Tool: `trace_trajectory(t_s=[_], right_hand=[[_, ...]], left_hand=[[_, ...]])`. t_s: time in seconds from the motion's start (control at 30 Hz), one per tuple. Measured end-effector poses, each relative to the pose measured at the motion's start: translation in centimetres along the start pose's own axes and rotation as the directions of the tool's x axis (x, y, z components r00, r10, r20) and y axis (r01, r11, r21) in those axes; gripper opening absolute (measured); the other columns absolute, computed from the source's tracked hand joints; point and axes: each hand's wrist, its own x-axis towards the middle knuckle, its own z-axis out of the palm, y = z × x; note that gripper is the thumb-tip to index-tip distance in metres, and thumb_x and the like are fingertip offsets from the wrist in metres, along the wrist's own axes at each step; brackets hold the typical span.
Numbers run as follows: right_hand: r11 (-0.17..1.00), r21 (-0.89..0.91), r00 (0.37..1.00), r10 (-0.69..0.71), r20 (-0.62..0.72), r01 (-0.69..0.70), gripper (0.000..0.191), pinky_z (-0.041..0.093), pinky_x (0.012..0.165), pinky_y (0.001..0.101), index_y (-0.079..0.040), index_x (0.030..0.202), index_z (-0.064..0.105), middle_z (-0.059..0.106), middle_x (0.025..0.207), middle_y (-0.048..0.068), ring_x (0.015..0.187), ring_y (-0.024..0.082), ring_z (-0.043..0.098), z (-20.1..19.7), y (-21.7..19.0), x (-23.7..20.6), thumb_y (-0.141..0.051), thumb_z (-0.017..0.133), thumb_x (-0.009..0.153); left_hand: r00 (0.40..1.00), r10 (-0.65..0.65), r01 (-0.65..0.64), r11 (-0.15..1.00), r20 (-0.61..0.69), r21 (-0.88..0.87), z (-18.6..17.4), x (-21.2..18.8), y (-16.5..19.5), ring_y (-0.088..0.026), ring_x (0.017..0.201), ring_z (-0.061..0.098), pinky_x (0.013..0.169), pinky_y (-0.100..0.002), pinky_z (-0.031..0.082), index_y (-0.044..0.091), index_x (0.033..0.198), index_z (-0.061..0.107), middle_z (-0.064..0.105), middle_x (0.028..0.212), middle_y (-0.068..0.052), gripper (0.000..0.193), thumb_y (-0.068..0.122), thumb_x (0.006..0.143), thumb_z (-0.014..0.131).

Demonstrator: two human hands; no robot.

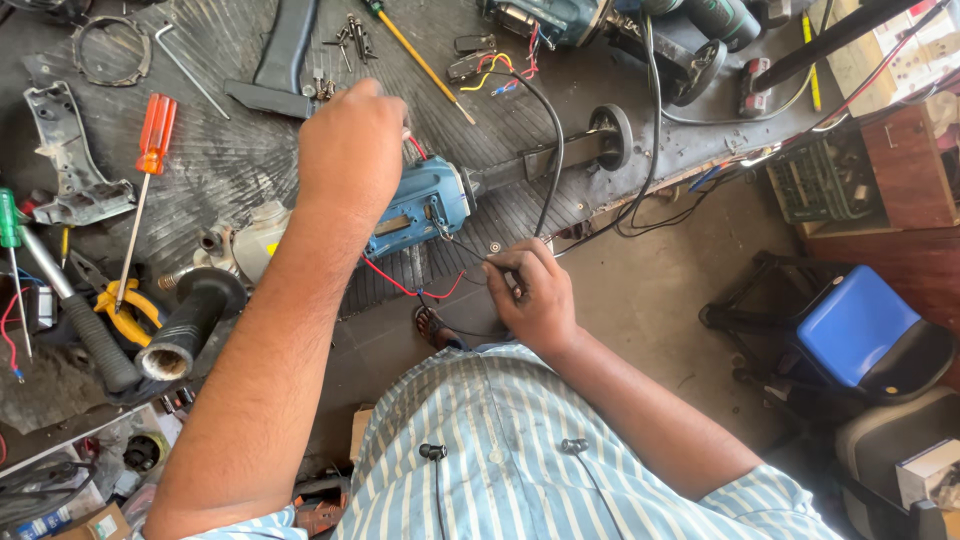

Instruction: The person repairs a blue power drill at a cluttered workbench. They use a screwdriver to unscrew the drill housing, handle and reposition red and black wires, adjust internal components, and press the housing back together while testing the switch.

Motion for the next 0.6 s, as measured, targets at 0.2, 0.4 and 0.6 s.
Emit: trace_trajectory(t_s=[0.2, 0.4, 0.6], right_hand=[[1.0, 0.007, 0.999, 0.017, 0.033, -0.017, 0.016, 0.051, 0.061, 0.0323, -0.004, 0.1, 0.068, 0.065, 0.095, 0.009, 0.072, 0.021, 0.065, -0.7, -0.5, 0.3, -0.001, 0.079, 0.089], [1.0, 0.012, 1.0, 0.002, 0.009, -0.002, 0.014, 0.052, 0.062, 0.03, -0.003, 0.099, 0.068, 0.065, 0.097, 0.009, 0.072, 0.02, 0.066, -0.7, -0.8, 1.1, -0.001, 0.079, 0.09], [1.0, 0.001, 1.0, 0.028, 0.009, -0.028, 0.013, 0.054, 0.063, 0.0304, -0.003, 0.098, 0.068, 0.066, 0.096, 0.01, 0.075, 0.021, 0.068, -0.8, -0.7, 1.5, -0.001, 0.079, 0.091]], left_hand=[[1.0, 0.021, -0.021, 1.0, -0.017, 0.008, -0.1, 0.2, 0.1, -0.033, 0.088, 0.069, 0.071, -0.047, 0.056, 0.009, 0.079, 0.07, 0.065, 0.089, -0.012, 0.008, 0.008, 0.085, 0.065], [1.0, 0.01, -0.01, 1.0, 0.004, 0.018, -0.1, 0.2, 0.6, -0.032, 0.087, 0.069, 0.07, -0.046, 0.056, 0.009, 0.079, 0.07, 0.064, 0.089, -0.011, 0.007, 0.008, 0.085, 0.066], [1.0, 0.014, -0.014, 1.0, -0.002, 0.024, -0.1, 0.2, 0.7, -0.032, 0.087, 0.069, 0.069, -0.046, 0.057, 0.009, 0.081, 0.071, 0.064, 0.089, -0.011, 0.007, 0.008, 0.086, 0.066]])
